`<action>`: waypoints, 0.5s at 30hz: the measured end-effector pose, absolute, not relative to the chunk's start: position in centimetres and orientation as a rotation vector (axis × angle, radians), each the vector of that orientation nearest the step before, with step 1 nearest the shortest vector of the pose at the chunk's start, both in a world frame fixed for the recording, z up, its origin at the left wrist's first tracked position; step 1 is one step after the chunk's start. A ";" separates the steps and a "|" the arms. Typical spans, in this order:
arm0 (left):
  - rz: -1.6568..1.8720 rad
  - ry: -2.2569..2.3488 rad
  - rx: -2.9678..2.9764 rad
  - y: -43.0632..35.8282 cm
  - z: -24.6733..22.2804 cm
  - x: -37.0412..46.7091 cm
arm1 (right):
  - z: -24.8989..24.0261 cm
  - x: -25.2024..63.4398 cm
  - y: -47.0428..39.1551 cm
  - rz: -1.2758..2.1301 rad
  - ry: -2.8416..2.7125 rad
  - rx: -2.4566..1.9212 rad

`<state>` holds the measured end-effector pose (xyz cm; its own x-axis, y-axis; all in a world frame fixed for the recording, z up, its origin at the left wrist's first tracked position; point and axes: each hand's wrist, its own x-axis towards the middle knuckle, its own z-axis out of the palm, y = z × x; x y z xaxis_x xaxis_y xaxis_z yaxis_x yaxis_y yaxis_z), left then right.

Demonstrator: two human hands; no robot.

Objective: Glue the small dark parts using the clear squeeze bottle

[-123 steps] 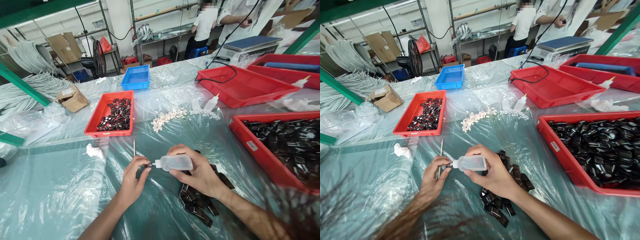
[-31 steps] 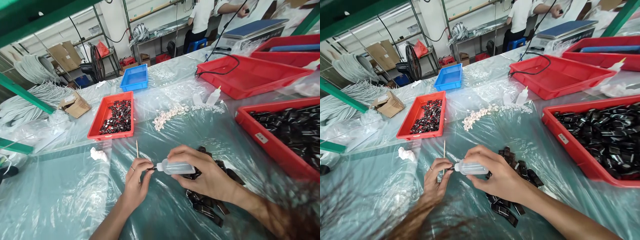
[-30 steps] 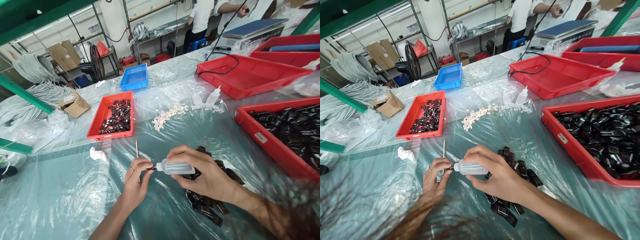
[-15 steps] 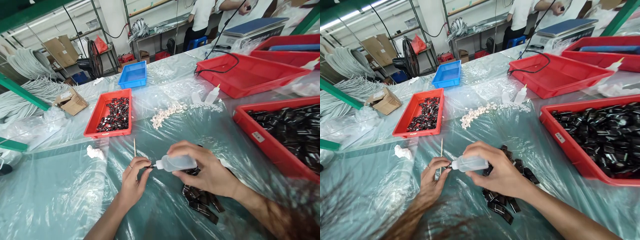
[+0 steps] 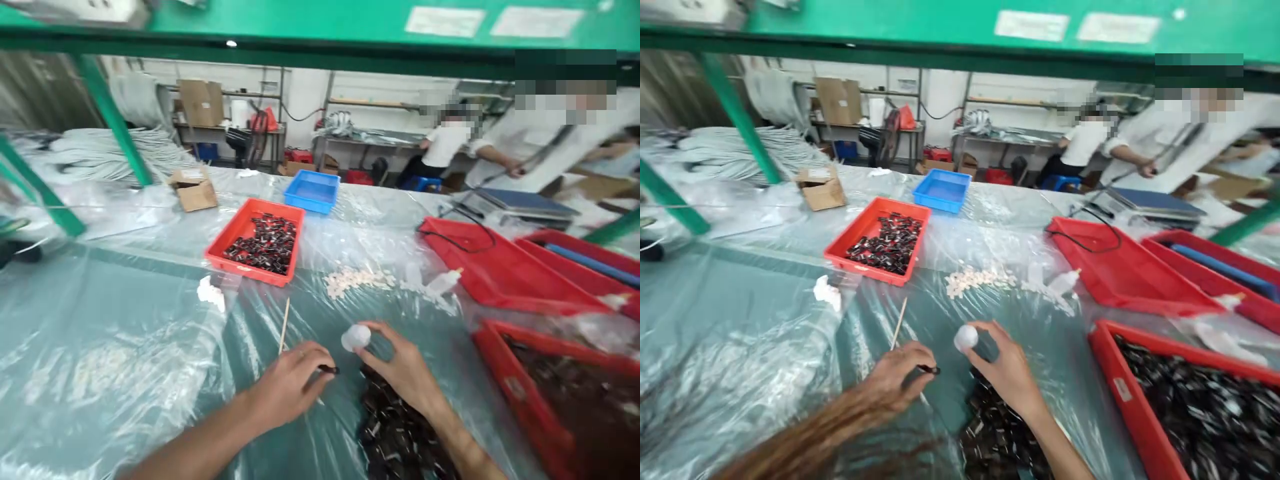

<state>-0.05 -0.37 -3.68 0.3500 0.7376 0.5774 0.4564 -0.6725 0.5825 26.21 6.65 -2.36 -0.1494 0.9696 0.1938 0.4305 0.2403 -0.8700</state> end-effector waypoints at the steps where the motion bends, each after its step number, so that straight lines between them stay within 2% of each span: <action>1: 1.251 1.073 2.304 -0.3 -3.7 0.1 | -2.6 26.4 6.7 0.795 -1.792 -1.315; 4: 1.297 1.104 2.329 -0.1 -3.5 0.3 | -2.5 27.9 7.2 0.760 -1.954 -1.245; 10: 1.269 1.064 2.434 0.5 -3.2 -0.4 | 0.0 29.4 11.6 0.664 -1.828 -1.291; 15: 1.201 1.121 2.436 0.9 -3.0 -1.2 | -0.2 25.7 17.4 0.822 -2.031 -1.299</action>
